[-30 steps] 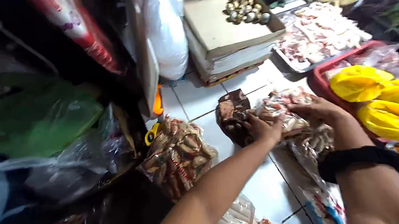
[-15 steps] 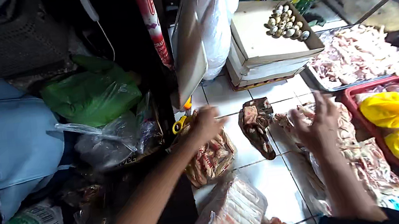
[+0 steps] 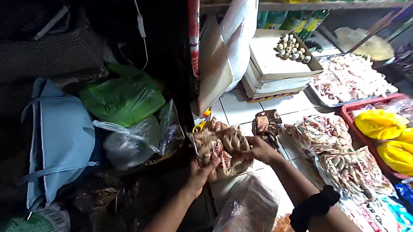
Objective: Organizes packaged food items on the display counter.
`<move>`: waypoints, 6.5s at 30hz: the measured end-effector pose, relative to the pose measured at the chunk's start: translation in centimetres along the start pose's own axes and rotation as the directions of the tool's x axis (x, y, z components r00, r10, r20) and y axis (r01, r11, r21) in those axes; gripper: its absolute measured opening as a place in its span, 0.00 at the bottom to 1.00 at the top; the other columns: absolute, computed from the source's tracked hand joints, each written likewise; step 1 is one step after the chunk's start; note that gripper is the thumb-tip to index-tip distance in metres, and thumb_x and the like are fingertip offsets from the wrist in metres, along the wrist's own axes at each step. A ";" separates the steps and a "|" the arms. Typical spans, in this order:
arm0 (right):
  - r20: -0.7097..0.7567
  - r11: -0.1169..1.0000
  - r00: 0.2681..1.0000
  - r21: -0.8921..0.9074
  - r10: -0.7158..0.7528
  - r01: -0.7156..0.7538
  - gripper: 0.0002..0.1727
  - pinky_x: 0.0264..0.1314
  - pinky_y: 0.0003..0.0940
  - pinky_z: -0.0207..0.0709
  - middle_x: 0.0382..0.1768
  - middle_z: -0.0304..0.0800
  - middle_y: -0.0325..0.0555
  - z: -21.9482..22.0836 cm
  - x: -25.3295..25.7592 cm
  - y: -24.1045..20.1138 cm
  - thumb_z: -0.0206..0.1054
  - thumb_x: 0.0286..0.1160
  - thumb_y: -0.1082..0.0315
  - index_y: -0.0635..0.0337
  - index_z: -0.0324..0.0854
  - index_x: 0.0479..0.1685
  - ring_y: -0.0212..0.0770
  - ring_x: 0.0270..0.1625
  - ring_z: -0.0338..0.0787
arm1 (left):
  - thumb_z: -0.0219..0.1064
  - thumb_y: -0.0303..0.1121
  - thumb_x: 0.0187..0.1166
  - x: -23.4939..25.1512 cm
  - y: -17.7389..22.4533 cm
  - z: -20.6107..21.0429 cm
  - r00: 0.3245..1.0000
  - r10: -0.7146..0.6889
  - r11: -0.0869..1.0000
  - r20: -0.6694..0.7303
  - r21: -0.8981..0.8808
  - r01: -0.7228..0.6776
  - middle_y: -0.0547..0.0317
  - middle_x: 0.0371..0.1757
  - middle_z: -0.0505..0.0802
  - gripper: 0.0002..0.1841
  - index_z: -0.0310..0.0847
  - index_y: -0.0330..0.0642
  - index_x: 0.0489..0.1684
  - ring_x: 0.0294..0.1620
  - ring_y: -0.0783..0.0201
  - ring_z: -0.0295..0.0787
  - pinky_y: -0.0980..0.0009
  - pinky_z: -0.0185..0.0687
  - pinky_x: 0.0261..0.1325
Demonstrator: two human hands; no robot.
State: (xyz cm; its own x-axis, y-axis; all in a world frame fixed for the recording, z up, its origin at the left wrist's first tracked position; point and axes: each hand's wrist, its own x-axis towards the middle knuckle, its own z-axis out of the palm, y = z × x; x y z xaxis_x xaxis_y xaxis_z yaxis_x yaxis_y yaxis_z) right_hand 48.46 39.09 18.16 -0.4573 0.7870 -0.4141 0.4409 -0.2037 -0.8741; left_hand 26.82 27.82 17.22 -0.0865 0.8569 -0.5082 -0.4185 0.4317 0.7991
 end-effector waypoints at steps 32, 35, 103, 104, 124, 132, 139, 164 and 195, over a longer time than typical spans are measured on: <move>-0.475 0.991 0.880 0.112 -0.006 0.067 0.19 0.45 0.30 0.88 0.36 0.95 0.44 -6.7 -6.6 2.3 0.83 0.52 0.78 0.68 0.89 0.47 0.31 0.36 0.92 | 0.82 0.39 0.63 5.2 0.3 2.2 0.768 0.639 0.562 -0.031 0.700 -0.440 0.13 0.81 0.64 0.53 0.53 0.16 0.84 0.83 0.25 0.61 0.41 0.58 0.85; -0.493 0.969 0.834 -0.116 -0.247 0.219 0.15 0.35 0.21 0.79 0.27 0.90 0.34 -6.6 -7.8 0.5 0.80 0.57 0.69 0.63 0.91 0.46 0.21 0.26 0.82 | 0.88 0.47 0.54 3.3 0.2 6.1 0.809 0.461 0.604 0.364 0.540 -0.586 0.27 0.79 0.76 0.61 0.53 0.21 0.86 0.79 0.40 0.76 0.51 0.75 0.79; -0.896 0.944 0.418 0.002 0.148 -0.330 0.42 0.66 0.68 0.77 0.69 0.80 0.70 -24.7 -13.7 9.5 0.79 0.69 0.56 0.54 0.67 0.85 0.68 0.66 0.84 | 0.87 0.41 0.60 16.5 -2.4 36.8 0.890 0.069 0.616 0.450 0.683 -0.393 0.31 0.64 0.86 0.46 0.66 0.34 0.80 0.64 0.40 0.86 0.44 0.81 0.68; -0.884 0.892 0.436 -0.051 0.169 -0.449 0.43 0.75 0.73 0.67 0.80 0.68 0.72 -24.2 -13.1 10.0 0.77 0.71 0.59 0.51 0.63 0.89 0.73 0.78 0.72 | 0.86 0.46 0.62 16.0 -3.8 36.5 0.884 0.037 0.502 0.466 0.756 -0.420 0.30 0.71 0.83 0.51 0.61 0.33 0.84 0.73 0.39 0.81 0.45 0.74 0.77; -0.537 0.814 0.728 -0.579 -0.427 0.050 0.25 0.72 0.62 0.76 0.67 0.84 0.67 -6.0 -0.2 2.0 0.62 0.84 0.58 0.67 0.80 0.72 0.64 0.69 0.85 | 0.76 0.42 0.75 9.8 -1.3 0.9 0.800 0.562 0.587 -0.212 0.784 -0.204 0.21 0.87 0.61 0.52 0.41 0.23 0.90 0.89 0.36 0.59 0.50 0.55 0.90; 0.047 0.991 0.998 -0.134 0.031 -0.025 0.56 0.85 0.58 0.67 0.79 0.74 0.69 1.2 12.3 2.6 0.71 0.79 0.51 0.61 0.32 0.96 0.59 0.80 0.78 | 0.76 0.14 0.66 8.1 -3.5 0.2 0.980 -0.035 0.993 -0.197 0.108 0.057 0.37 0.61 0.86 0.38 0.61 0.29 0.79 0.55 0.52 0.89 0.55 0.88 0.56; -0.005 1.000 1.000 0.026 0.018 -0.018 0.19 0.60 0.53 0.81 0.49 0.88 0.63 -0.3 5.4 2.5 0.74 0.70 0.70 0.75 0.81 0.56 0.50 0.51 0.88 | 0.73 0.33 0.77 5.4 -1.1 0.0 0.980 0.179 0.962 -0.088 0.224 -0.156 0.54 0.44 0.93 0.21 0.76 0.32 0.65 0.40 0.66 0.91 0.66 0.90 0.47; -0.781 0.978 0.623 -0.106 0.031 -0.181 0.39 0.75 0.69 0.71 0.65 0.85 0.69 -30.2 -12.0 8.8 0.70 0.76 0.39 0.63 0.78 0.74 0.65 0.70 0.84 | 0.53 0.59 0.88 13.8 -5.4 36.9 0.941 -0.196 0.968 0.277 0.206 0.141 0.42 0.66 0.87 0.33 0.71 0.40 0.77 0.64 0.49 0.86 0.46 0.83 0.65; -0.909 0.927 0.416 -0.164 -0.010 -0.337 0.40 0.80 0.88 0.37 0.96 0.42 0.55 -28.1 -13.1 6.1 0.42 0.85 0.28 0.28 0.50 0.96 0.70 0.95 0.38 | 0.81 0.53 0.67 12.6 -3.9 37.4 0.971 -0.187 0.953 0.151 0.266 0.142 0.35 0.79 0.74 0.56 0.45 0.40 0.91 0.78 0.43 0.74 0.43 0.76 0.74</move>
State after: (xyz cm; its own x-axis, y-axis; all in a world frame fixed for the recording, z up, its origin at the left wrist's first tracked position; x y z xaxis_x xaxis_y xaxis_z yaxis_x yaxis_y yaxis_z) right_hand 78.86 43.91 25.41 0.5077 0.8589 0.0671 0.6897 -0.3586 -0.6291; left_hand 61.17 47.45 19.72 0.1307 0.7935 -0.5943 -0.1709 0.6085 0.7749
